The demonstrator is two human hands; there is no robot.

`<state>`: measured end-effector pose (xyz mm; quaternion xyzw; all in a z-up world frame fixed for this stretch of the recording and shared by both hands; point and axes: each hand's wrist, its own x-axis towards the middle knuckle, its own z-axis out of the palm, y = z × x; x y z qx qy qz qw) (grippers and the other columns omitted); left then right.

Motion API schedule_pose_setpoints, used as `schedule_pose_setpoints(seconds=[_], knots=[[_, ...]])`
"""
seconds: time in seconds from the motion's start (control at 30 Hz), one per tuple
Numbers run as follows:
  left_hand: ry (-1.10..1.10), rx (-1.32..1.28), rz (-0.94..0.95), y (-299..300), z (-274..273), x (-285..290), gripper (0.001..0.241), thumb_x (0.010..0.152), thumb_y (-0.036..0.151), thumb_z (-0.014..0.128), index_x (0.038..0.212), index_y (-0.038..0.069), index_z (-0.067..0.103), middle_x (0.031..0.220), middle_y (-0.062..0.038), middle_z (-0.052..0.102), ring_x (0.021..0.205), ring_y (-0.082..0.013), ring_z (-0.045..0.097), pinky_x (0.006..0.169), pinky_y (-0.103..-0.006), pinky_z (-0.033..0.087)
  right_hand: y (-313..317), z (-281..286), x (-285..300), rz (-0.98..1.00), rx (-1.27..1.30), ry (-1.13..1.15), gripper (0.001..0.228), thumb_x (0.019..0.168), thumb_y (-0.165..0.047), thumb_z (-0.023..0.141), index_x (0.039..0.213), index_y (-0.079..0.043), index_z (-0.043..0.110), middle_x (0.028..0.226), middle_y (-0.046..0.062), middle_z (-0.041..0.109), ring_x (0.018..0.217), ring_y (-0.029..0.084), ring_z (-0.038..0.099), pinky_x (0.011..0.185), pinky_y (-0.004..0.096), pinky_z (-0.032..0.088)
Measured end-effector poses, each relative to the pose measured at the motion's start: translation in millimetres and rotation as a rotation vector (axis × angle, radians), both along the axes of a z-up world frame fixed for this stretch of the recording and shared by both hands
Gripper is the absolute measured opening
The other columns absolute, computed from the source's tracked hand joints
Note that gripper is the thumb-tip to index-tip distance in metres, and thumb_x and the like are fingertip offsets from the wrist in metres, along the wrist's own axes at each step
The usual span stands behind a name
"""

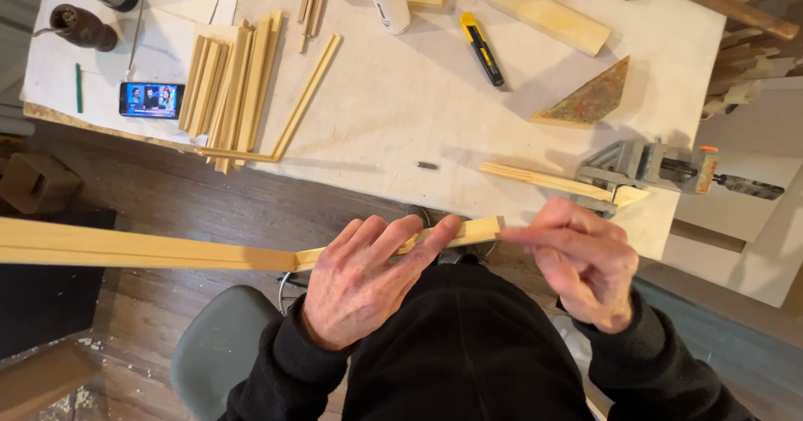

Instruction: Assembling wooden picture frames by applying glue, clamping the corners with a miter clamp, and hammering nails.

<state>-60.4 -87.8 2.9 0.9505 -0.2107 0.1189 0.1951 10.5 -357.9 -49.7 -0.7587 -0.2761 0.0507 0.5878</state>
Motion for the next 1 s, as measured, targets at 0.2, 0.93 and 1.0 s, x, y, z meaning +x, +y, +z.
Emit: schedule_pose_setpoints(seconds=[0.2,0.93,1.0], knots=[[0.008,-0.019,0.021,-2.5,4.3,-0.2,0.059,0.091,0.009,0.072,0.148,0.014,0.058,0.113,-0.001,0.061,0.084,-0.0182,0.057,0.078,-0.0323,0.050,4.2,2.0,-2.5,-0.041,0.077,-0.071,0.025,0.098,-0.008,0.061,0.115,0.004,0.074,0.089,0.004,0.066,0.074,0.012,0.062,0.067,0.024,0.050],[0.043,-0.059,0.019,-2.8,1.0,-0.5,0.064,0.088,0.009,0.072,0.150,0.016,0.056,0.113,-0.001,0.060,0.086,-0.0197,0.057,0.080,-0.0335,0.050,4.0,2.8,-3.6,-0.025,-0.001,-0.020,0.026,0.099,-0.013,0.064,0.114,0.004,0.076,0.082,0.004,0.063,0.073,0.014,0.058,0.068,0.027,0.047],[0.023,-0.034,0.021,-2.7,-0.4,0.1,0.061,0.091,0.009,0.073,0.150,0.015,0.056,0.114,-0.002,0.060,0.086,-0.0202,0.057,0.079,-0.0339,0.050,2.0,2.9,-1.5,-0.045,0.066,-0.012,0.027,0.100,-0.014,0.060,0.116,0.002,0.074,0.088,0.004,0.066,0.076,0.012,0.061,0.069,0.025,0.051]])
